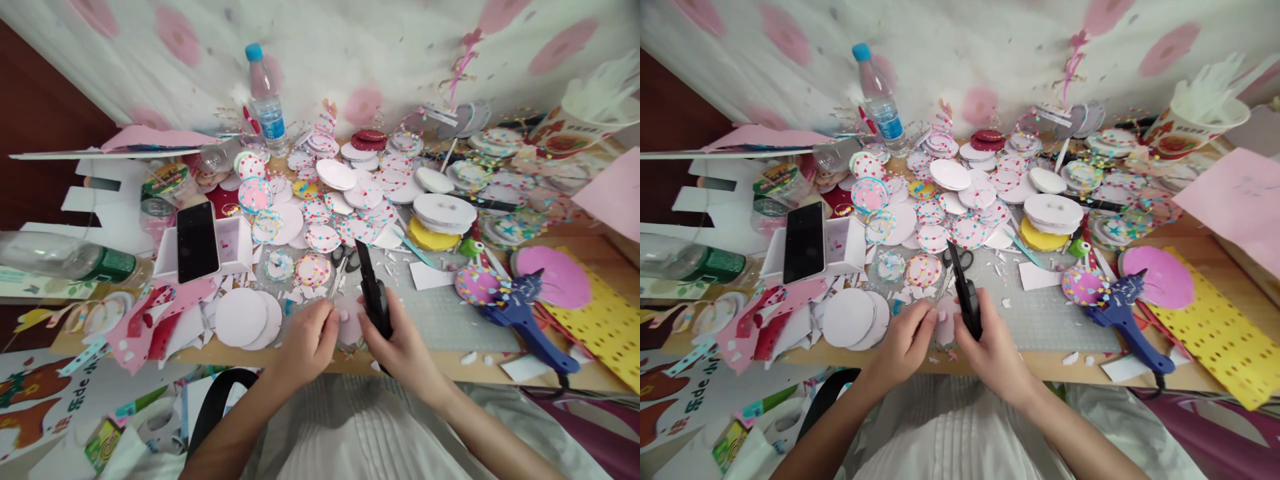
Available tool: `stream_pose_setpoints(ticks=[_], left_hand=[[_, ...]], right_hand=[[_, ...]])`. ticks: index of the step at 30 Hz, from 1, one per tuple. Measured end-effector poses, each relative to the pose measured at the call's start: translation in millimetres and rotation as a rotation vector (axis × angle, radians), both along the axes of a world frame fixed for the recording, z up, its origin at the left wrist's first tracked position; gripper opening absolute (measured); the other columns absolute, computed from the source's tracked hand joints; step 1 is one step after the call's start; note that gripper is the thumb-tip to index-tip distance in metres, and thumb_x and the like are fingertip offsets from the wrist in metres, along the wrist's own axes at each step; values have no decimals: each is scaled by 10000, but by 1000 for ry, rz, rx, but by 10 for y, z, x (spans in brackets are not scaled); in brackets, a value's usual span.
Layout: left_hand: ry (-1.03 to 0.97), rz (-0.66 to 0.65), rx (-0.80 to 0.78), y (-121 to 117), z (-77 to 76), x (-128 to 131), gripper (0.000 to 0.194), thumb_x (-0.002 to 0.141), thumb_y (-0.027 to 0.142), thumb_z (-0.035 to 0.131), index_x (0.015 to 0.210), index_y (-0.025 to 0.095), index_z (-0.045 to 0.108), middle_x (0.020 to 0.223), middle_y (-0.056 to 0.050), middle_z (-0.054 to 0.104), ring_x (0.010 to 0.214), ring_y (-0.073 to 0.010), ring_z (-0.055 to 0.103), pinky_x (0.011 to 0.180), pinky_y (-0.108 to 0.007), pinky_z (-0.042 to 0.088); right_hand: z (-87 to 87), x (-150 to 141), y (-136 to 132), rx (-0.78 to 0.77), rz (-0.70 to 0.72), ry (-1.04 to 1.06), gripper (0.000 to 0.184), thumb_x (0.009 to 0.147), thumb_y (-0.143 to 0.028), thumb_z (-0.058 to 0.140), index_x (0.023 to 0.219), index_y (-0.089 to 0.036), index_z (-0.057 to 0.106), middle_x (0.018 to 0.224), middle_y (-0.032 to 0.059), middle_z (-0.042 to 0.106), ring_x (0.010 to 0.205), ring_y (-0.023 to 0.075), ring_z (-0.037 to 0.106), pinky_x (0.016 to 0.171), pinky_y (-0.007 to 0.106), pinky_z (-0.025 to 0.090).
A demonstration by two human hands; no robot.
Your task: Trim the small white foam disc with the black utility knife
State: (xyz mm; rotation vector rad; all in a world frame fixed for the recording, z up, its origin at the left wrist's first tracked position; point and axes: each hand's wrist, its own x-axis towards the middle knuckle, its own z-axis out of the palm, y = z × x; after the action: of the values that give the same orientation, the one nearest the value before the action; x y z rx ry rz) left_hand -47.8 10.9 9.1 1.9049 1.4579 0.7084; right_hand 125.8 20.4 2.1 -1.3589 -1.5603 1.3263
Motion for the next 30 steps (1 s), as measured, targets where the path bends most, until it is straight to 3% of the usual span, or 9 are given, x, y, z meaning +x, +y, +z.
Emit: stream_pose_setpoints(ticks=[5, 8, 14, 18, 21, 24, 30], left_hand=[[157, -39, -126, 60, 93, -44, 303, 958, 387, 445, 717, 206, 411, 666, 13, 514, 630, -149, 493, 591, -271, 312], [141, -63, -184, 84, 92, -60, 316, 956, 405, 448, 715, 203, 426, 671, 18, 520, 630, -142, 485, 586, -265, 302], [-85, -68, -249, 69, 38, -39, 294, 932, 389, 517, 718, 200, 446, 647, 43, 456, 592, -108, 424, 552, -237, 313], [-58, -92, -152, 86, 58, -57, 147, 900, 334, 573, 904, 191, 536, 771, 6, 543, 697, -135, 496, 645, -251, 395], [-48, -186, -112, 125, 97, -101, 177, 908, 290, 571, 1053, 189, 560, 884, -33, 590, 816, -166, 550, 746, -281, 444], [-107, -305, -105, 171, 121, -146, 157, 948, 229, 512, 1071, 195, 604, 991, -68, 614, 936, -178, 572, 833, -295, 459], [-171, -374, -236, 293, 155, -200, 98, 917, 211, 572, 989, 194, 635, 981, -59, 601, 877, -158, 581, 807, -275, 475]], right_hand=[[-46, 2, -7, 23, 62, -30, 176, 927, -281, 512, 1093, -241, 467, 955, 25, 613, 822, 179, 591, 697, 264, 478], [-69, 17, -13, 30, 61, -32, 181, 924, -270, 512, 1097, -236, 472, 974, 33, 617, 864, 189, 593, 697, 270, 474], [-48, 39, -22, -108, 40, 93, 205, 941, -339, 501, 1109, -227, 470, 857, 0, 590, 599, 121, 534, 503, 231, 426], [-16, 48, -16, -222, 37, 184, 237, 931, -382, 513, 1109, -232, 469, 692, -57, 523, 408, 73, 381, 383, 215, 339], [6, 58, 11, -328, 54, 270, 261, 910, -424, 541, 1080, -243, 461, 574, -104, 421, 366, 71, 346, 348, 207, 305], [12, 68, 55, -453, 77, 335, 283, 896, -461, 565, 1052, -259, 442, 532, -125, 384, 348, 65, 328, 330, 190, 276], [14, 68, 130, -617, 130, 381, 370, 844, -504, 621, 1039, -248, 438, 430, -152, 356, 339, 59, 299, 327, 159, 238]])
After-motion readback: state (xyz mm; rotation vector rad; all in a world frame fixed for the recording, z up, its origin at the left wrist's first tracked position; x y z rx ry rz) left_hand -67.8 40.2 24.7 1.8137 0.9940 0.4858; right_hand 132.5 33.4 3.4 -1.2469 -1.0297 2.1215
